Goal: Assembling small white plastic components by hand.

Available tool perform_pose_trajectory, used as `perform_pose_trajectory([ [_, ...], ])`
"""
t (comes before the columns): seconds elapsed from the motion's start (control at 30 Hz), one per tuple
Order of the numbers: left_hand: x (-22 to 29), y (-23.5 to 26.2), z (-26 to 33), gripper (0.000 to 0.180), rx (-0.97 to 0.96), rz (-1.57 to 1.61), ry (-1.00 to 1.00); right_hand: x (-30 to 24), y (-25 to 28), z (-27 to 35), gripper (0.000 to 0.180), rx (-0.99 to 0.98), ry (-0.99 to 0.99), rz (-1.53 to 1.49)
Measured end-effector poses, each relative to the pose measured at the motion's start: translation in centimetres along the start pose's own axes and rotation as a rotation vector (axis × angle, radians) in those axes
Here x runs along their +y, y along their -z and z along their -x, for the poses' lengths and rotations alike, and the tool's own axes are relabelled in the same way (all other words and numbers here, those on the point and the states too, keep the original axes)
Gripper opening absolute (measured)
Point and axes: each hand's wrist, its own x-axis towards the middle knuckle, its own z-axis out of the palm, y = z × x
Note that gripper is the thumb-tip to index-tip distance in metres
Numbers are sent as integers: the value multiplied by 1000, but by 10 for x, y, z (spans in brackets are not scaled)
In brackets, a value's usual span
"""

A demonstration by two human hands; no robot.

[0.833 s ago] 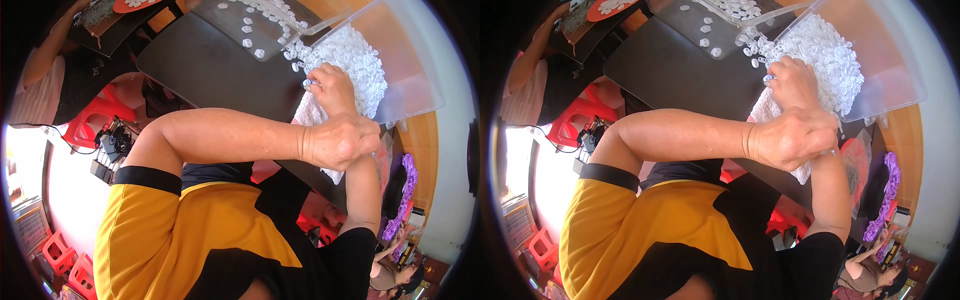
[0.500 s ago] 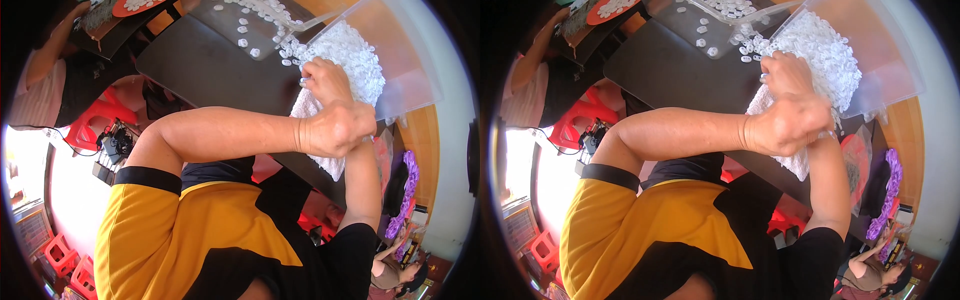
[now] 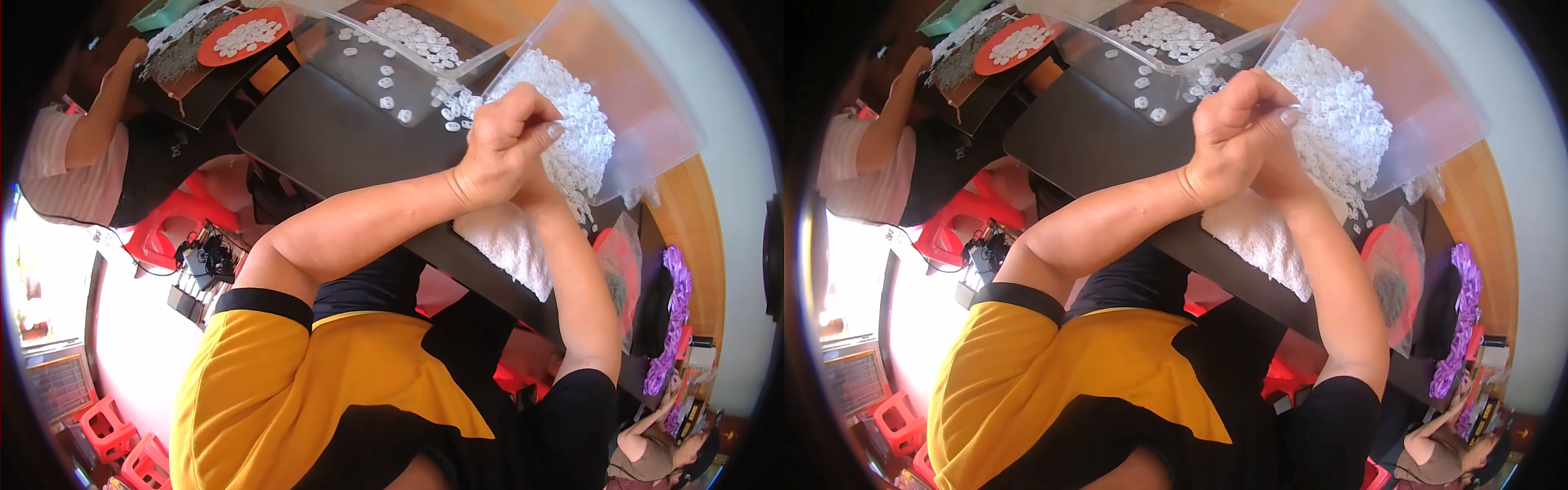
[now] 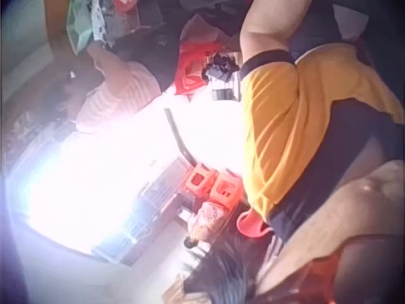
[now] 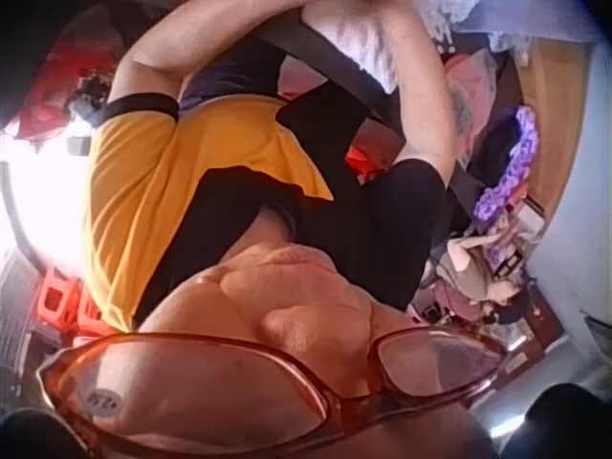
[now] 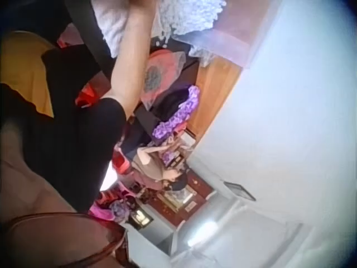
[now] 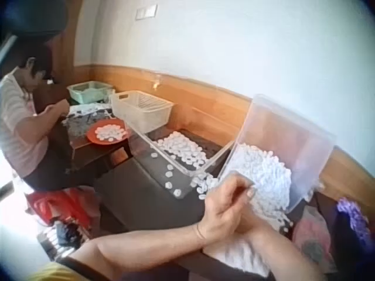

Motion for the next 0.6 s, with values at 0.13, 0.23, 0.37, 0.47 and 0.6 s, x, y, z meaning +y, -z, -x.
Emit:
perform_pose_trajectory([
  [0.13, 0, -2, -8, 7, 108, -2, 2, 1, 22, 17, 19, -73, 21, 310],
  [0.23, -7, 0, -12, 8, 157, 175, 194, -13, 61, 34, 23, -161, -93, 675],
  [0.37, -9, -3, -4, 8, 169, 268, 505, -35, 84, 50, 16, 118, -589, -37],
  [0.47, -15, -8, 3, 5, 106, 387, 830, -54, 84, 46, 13, 375, -784, -557],
  [0.6, -16, -10, 3, 9, 114, 601, 971, -61, 59, 51, 12, 409, -815, -695],
])
